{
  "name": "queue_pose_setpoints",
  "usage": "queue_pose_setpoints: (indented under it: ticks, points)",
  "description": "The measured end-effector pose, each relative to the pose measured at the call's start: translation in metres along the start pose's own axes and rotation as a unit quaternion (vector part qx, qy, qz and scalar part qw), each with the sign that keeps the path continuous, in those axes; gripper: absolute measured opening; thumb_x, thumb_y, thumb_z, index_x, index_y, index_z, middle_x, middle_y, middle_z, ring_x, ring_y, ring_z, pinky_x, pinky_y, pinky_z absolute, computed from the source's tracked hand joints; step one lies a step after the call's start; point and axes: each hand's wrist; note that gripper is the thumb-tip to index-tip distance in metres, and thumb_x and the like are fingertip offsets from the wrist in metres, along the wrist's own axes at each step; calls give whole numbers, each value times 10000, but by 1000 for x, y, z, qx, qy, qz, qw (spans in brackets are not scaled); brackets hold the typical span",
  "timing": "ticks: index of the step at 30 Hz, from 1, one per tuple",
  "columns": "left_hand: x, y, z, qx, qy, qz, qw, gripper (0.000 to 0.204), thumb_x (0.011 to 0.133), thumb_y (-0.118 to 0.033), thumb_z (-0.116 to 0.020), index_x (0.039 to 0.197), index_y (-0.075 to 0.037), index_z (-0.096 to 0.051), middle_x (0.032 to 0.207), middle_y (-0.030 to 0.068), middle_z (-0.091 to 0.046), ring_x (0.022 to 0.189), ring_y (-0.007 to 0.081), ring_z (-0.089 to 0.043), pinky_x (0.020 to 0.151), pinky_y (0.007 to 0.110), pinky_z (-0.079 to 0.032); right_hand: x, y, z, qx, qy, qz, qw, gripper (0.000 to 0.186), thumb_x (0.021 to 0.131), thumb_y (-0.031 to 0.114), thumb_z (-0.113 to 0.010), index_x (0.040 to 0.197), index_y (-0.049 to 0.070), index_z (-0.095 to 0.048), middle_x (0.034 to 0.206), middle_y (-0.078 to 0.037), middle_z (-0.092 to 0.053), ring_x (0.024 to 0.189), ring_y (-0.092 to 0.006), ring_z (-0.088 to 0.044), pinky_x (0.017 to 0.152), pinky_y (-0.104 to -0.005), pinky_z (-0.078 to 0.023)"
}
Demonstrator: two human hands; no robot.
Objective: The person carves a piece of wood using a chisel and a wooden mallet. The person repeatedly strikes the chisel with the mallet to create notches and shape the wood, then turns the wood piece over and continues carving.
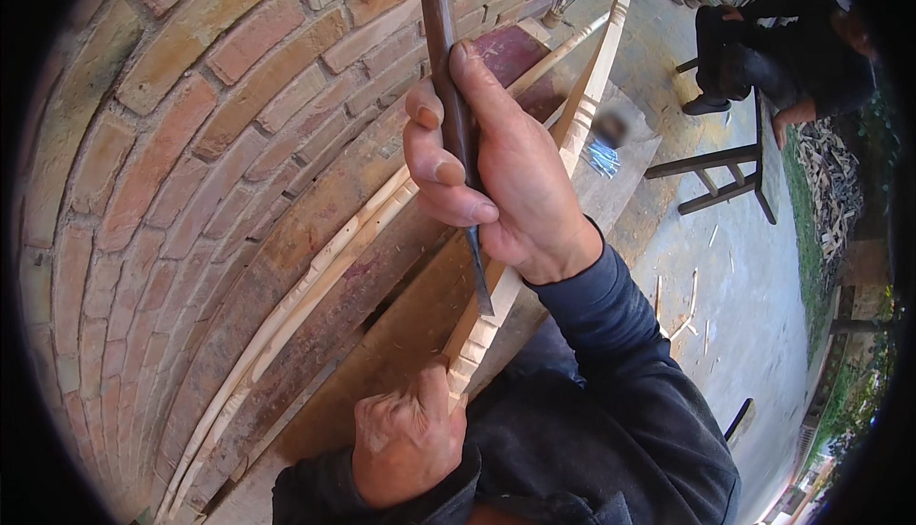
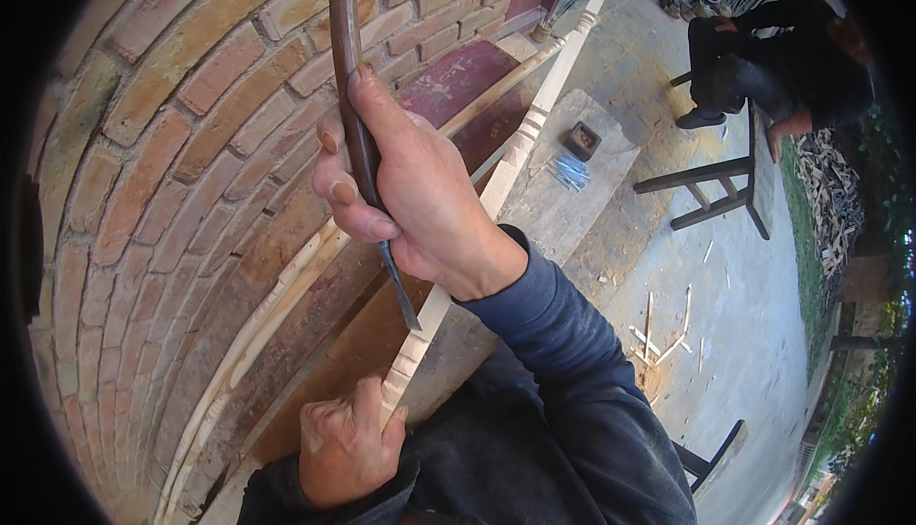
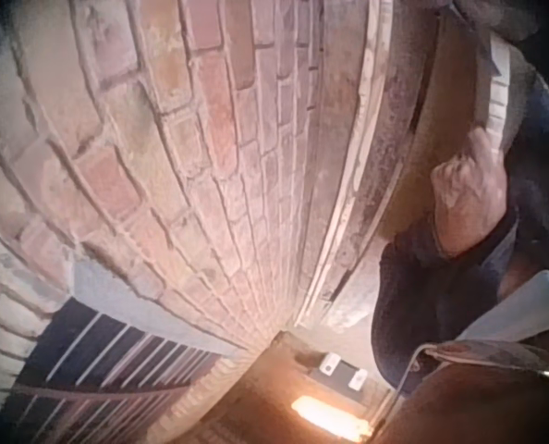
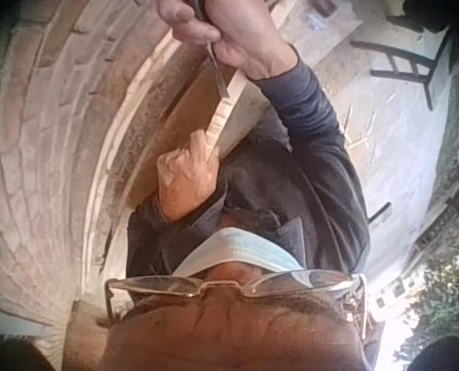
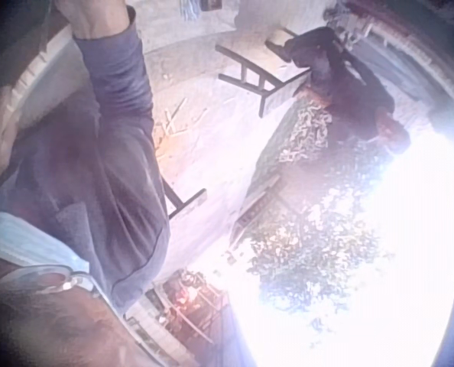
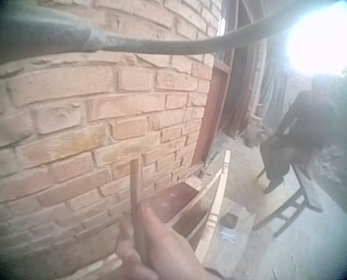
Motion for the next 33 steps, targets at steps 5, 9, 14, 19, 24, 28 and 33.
queue_pose_setpoints:
  ticks: [5, 9, 14, 19, 24, 28, 33]
  points:
    - [0, -2, 0, 3, 3, 6, 1000, 382, 837, -163, -736, 1141, 6, -575, 741, 178, -670, 619, 375, -666, 586, 479, -487, -1, 1, 1, 2, -7, -2, 1000, 533, 1111, 554, -330, 992, 75, -529, 644, -46, -548, 391, -73, -351, 378, -215, -273]
    - [0, -1, -2, -1, 0, 2, 1000, 377, 836, -161, -735, 1131, 9, -573, 741, 178, -669, 620, 377, -666, 589, 480, -487, -2, 1, 1, 6, -3, -1, 1000, 535, 1112, 553, -324, 988, 74, -526, 640, -48, -549, 390, -76, -345, 379, -218, -279]
    - [1, -1, -2, 8, -5, -2, 1000, 364, 832, -157, -734, 1111, 13, -573, 723, 177, -660, 617, 375, -665, 590, 472, -491, -3, 1, -4, -20, -23, -2, 1000, 528, 1116, 557, -290, 940, 102, -491, 628, -25, -517, 371, -65, -301, 352, -202, -250]
    - [1, 0, -2, 10, 6, -3, 1000, 345, 832, -157, -738, 1086, 10, -576, 690, 177, -647, 613, 373, -668, 581, 472, -498, -4, 2, -12, -79, -21, 3, 997, 529, 1106, 579, -319, 903, 111, -460, 612, -36, -484, 387, -56, -280, 347, -205, -224]
    - [2, 1, -2, 26, 6, -24, 999, 431, 803, -106, -749, 1166, 37, -567, 720, 175, -647, 606, 361, -673, 550, 453, -523, -4, 1, -18, -116, -29, 15, 993, 572, 1076, 605, -409, 897, 73, -518, 583, -53, -515, 440, -97, -416, 394, -237, -287]
    - [1, -1, -2, 32, 14, -10, 999, 438, 799, -112, -753, 1168, 33, -567, 731, 179, -649, 607, 367, -671, 551, 460, -521, -8, 1, -23, -146, -36, 30, 988, 563, 1089, 607, -354, 888, 93, -467, 581, -52, -496, 404, -85, -342, 370, -230, -253]
    - [2, -2, -1, 37, 13, -6, 999, 450, 794, -116, -755, 1177, 31, -571, 726, 179, -648, 605, 369, -668, 552, 461, -522, -12, 4, -24, -153, -29, 44, 987, 569, 1094, 614, -316, 861, 109, -436, 552, -50, -479, 375, -82, -312, 360, -228, -244]
Point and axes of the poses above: each hand's wrist, its own x-axis towards the middle knuckle, its own z-axis out of the back of the hand, y = z × x
